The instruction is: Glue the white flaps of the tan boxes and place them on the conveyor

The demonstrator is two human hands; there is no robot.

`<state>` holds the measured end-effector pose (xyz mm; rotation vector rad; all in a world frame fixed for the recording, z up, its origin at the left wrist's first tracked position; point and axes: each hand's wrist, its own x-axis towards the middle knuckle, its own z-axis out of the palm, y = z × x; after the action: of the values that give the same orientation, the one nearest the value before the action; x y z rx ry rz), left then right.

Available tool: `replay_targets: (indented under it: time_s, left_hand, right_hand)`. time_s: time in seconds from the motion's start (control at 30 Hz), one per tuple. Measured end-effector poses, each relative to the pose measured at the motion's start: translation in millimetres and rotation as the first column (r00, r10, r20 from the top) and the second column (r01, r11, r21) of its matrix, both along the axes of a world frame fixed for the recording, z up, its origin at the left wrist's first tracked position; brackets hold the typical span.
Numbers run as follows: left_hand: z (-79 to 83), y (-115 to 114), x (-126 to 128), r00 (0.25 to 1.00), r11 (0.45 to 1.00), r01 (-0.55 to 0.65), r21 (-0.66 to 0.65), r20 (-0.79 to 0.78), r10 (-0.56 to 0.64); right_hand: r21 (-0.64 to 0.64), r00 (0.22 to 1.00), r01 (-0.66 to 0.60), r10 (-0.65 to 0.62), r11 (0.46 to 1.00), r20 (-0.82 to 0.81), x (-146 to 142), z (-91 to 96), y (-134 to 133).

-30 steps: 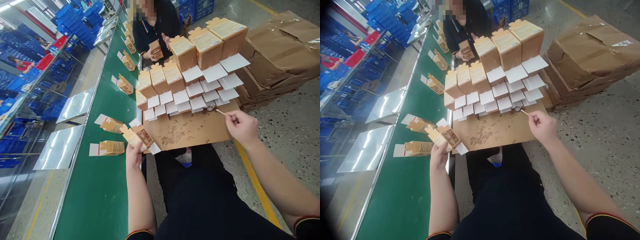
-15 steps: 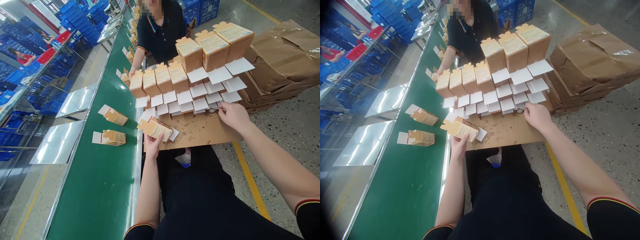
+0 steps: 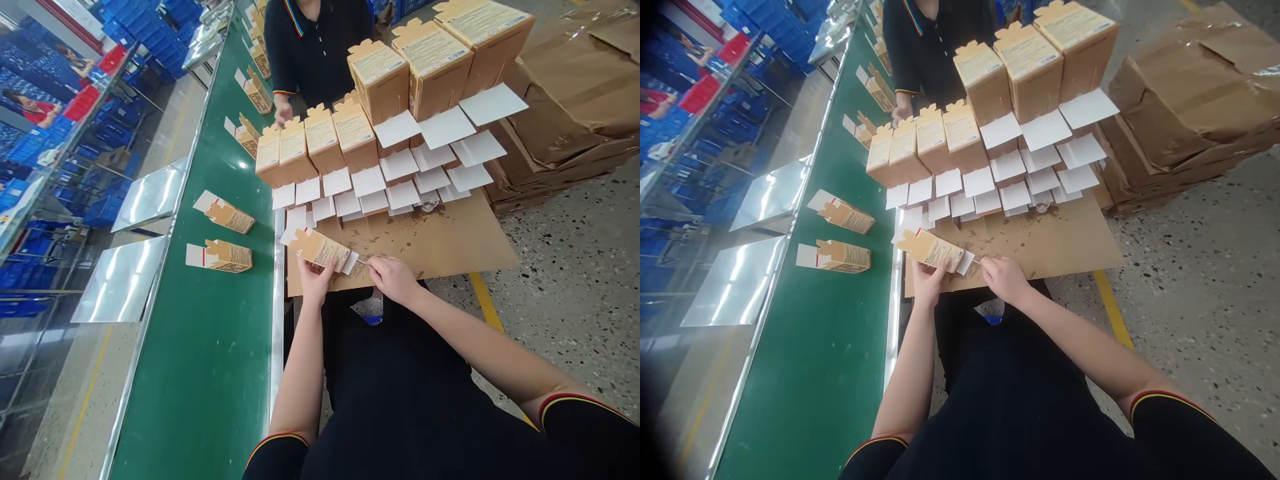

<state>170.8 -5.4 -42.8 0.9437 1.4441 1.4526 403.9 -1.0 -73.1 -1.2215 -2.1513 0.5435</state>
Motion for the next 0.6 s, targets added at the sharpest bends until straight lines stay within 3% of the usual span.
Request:
replay_targets:
  time_s: [0.3,0.43,0.6]
  left_hand:
    - [-24.0,-1,11,0.998,0.999,-0.024,0.04,-0.051,0.026]
    - [-25.3,-7,22,0.985,0.992,-0.033,0.125,-0.163,0.054]
    - [-16.5,-14,27,0.941,0.99,-0.007,0.142,-0.333,0.054]
  right_hand:
    - [0.013,0.994,-0.101,0.101,0.995,-0.041,1,-0.8,-11]
    - [0.017,0.976,-0.009,0.012,1.0,-0.219,21,9.1,-19]
    - [-0.064,0.94,0.098,-0.113,0.993,-0.321,48,21.2,-29]
